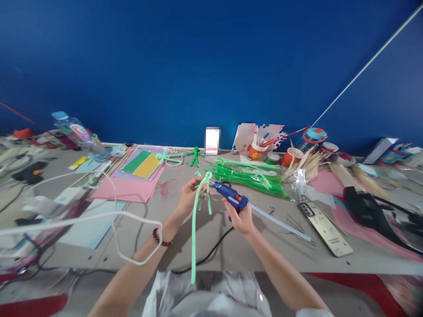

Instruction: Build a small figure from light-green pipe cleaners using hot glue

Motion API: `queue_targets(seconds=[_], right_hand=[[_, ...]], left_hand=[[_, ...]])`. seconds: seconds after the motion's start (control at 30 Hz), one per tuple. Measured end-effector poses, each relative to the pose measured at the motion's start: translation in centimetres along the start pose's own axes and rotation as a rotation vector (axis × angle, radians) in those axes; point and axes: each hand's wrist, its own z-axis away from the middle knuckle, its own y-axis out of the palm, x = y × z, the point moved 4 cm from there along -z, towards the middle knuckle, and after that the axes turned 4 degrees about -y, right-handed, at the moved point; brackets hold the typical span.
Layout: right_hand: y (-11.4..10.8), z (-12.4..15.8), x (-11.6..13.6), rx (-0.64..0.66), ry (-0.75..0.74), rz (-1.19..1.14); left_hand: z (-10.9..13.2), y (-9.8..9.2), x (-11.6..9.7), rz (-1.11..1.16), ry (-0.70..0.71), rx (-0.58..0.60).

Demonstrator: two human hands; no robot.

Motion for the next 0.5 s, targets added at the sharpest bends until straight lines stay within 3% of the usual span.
queue_targets(seconds=[0.27, 0.5], right_hand=[[0.0, -0.7, 1.6, 0.097, 0.049, -0.291], [0.3, -1.5, 1.4, 0.062, 0.189, -0.436]], left_hand=[[0.4, 0.2, -0.4, 0.019, -0.007, -0.020], [0.3, 0.2, -0.2, -0.002, -0.019, -0.005]])
